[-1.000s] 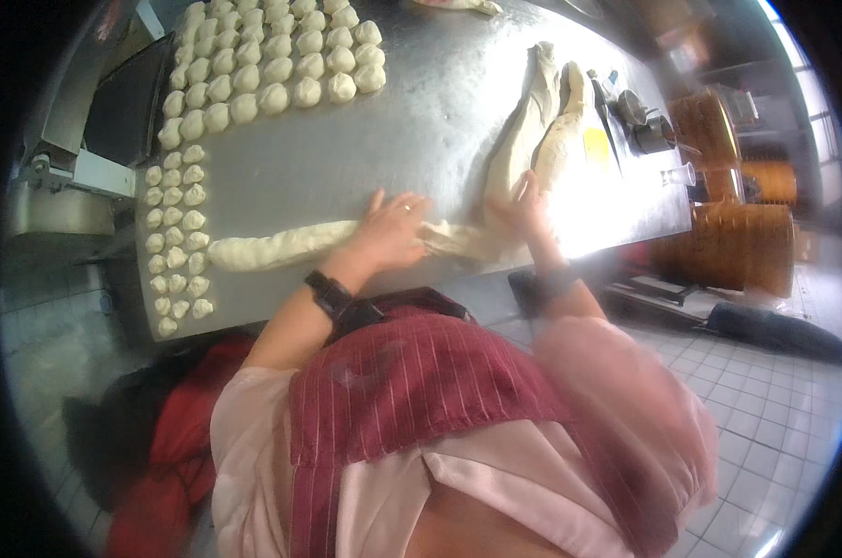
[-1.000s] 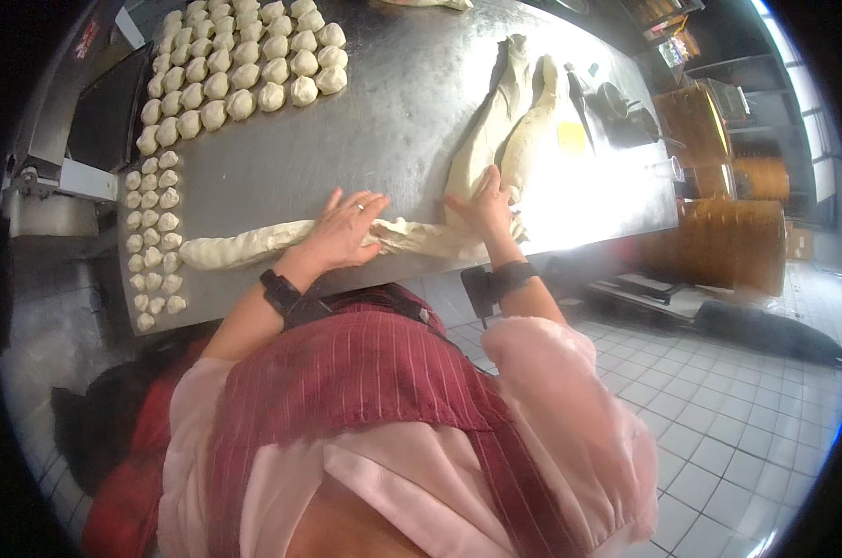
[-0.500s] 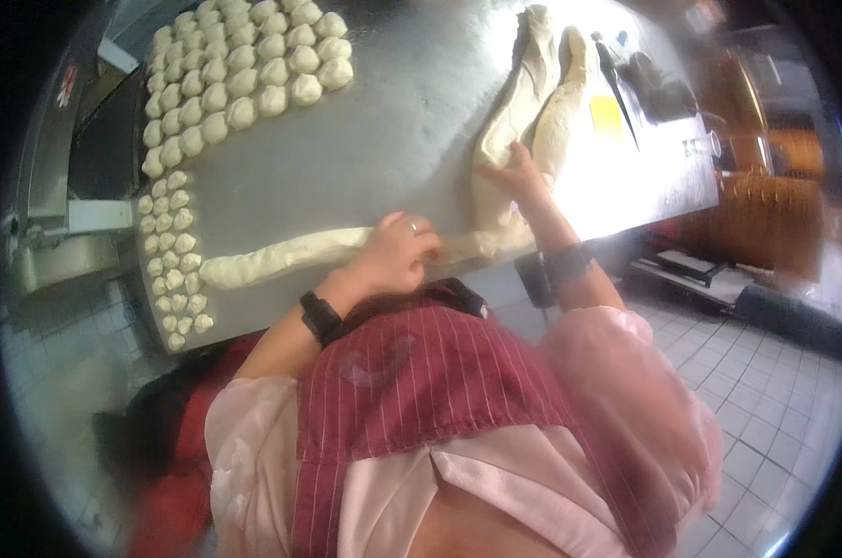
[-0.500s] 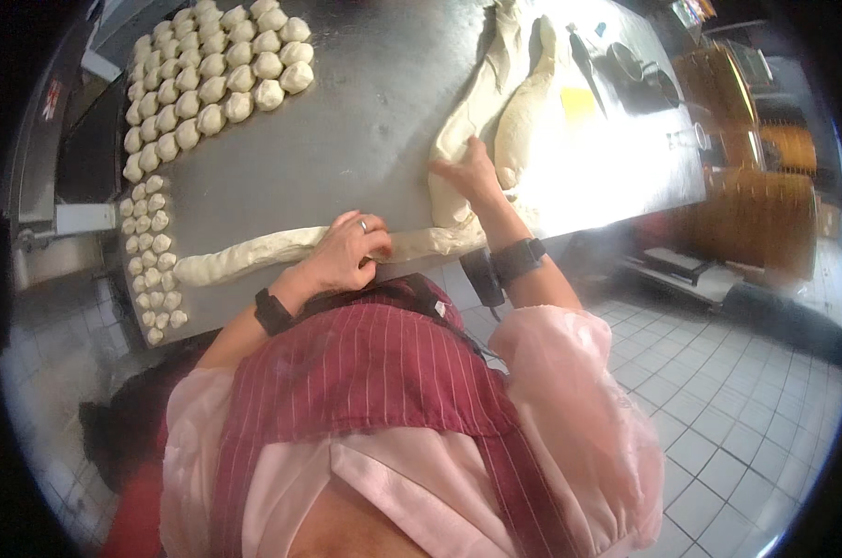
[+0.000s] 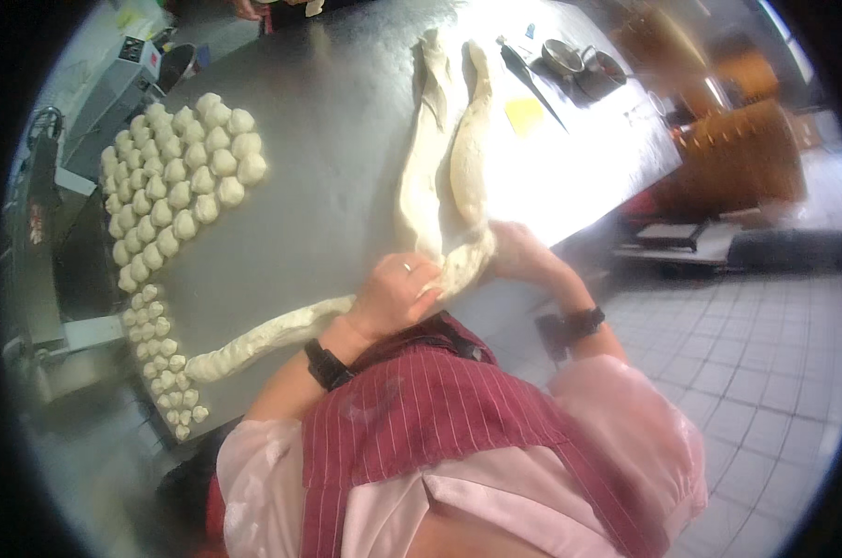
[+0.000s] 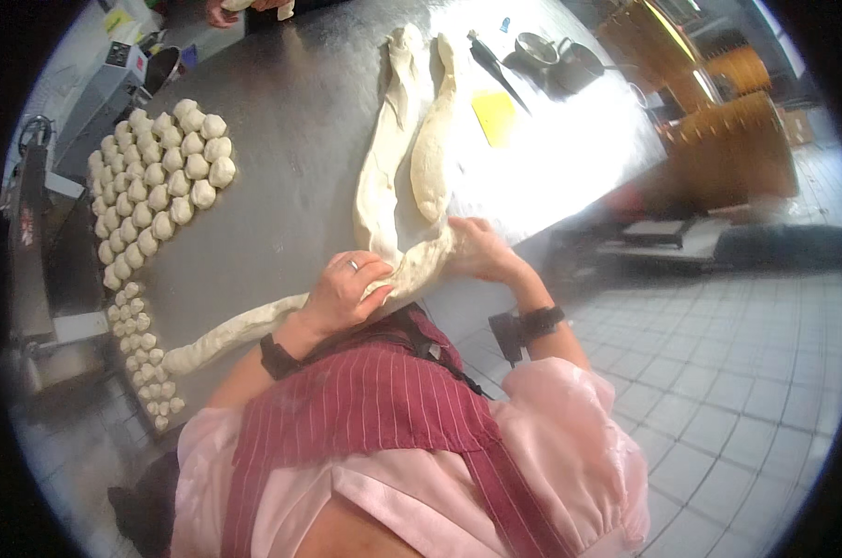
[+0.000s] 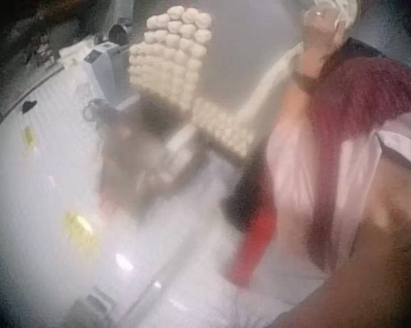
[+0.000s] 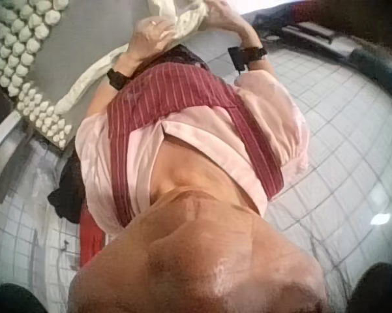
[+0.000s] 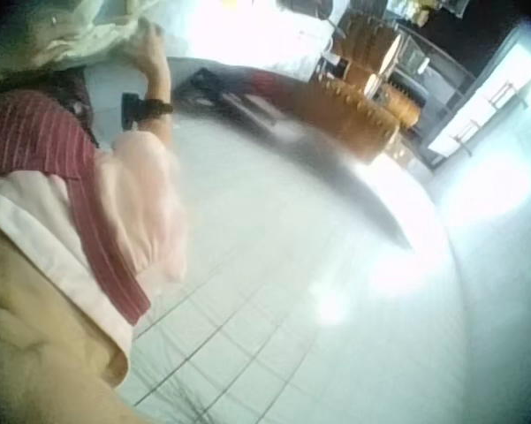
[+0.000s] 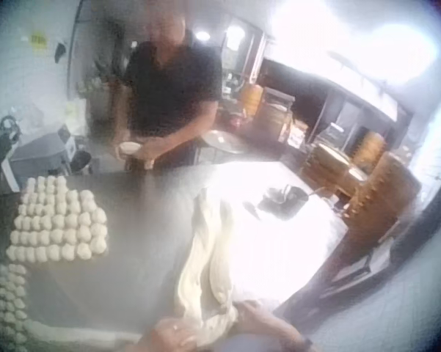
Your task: Cutting and portioning large strips of dough into small dough balls.
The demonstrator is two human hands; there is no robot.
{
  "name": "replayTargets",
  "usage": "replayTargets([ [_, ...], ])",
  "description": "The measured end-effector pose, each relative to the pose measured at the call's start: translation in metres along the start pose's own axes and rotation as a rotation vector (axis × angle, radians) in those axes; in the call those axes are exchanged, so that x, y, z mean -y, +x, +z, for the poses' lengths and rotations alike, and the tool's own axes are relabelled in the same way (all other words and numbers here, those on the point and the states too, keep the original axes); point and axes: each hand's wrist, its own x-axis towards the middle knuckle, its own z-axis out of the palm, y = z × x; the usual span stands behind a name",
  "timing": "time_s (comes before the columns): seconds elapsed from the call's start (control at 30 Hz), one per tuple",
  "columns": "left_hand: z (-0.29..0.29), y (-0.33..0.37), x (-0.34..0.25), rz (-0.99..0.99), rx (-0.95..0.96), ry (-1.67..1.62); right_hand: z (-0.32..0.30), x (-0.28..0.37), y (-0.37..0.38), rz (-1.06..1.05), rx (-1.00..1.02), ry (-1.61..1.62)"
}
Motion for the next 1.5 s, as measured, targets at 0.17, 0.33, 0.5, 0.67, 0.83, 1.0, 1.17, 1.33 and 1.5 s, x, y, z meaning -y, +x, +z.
replayTargets([
  [0.17, 0.026, 0.051, -0.019, -0.037, 0.044, -0.038, -0.021, 0.004, 0.01, -0.225, 0.272, 0.069],
  [0.33, 0.044, 0.079, -0.036, -0.559, 0.069, -0.34, -0.095, 0.055, 0.026, -0.634, 0.389, 0.357],
  [0.5, 0.017, 0.066, -0.039, -0.897, -0.171, -0.827, -0.068, -0.017, 0.126, -0.417, -0.088, 0.312],
  [0.67, -0.063, 0.002, -0.054, -0.686, -0.886, -0.89, -0.038, -0.078, 0.215, 0.049, -0.135, -0.011],
  [0.83, -0.11, -0.031, -0.062, -0.453, -1.252, -0.967, -0.049, -0.071, 0.233, 0.177, -0.04, -0.2],
  [1.0, -0.092, -0.07, -0.041, -0.751, -1.342, -0.97, -0.041, -0.095, 0.235, -0.005, -0.011, -0.365],
  [1.17, -0.079, -0.08, -0.028, -0.704, -1.296, -1.315, -0.076, -0.07, 0.16, 0.05, -0.127, -0.313],
  [1.33, -0.091, -0.099, 0.0, -0.709, -1.194, -1.408, -0.069, -0.102, 0.079, 0.115, 0.104, 0.667],
  [1.5, -0.096, -0.103, 0.012, -0.751, -1.07, -1.485, -0.012, -0.016, -0.061, 0.363, 0.174, 0.699],
])
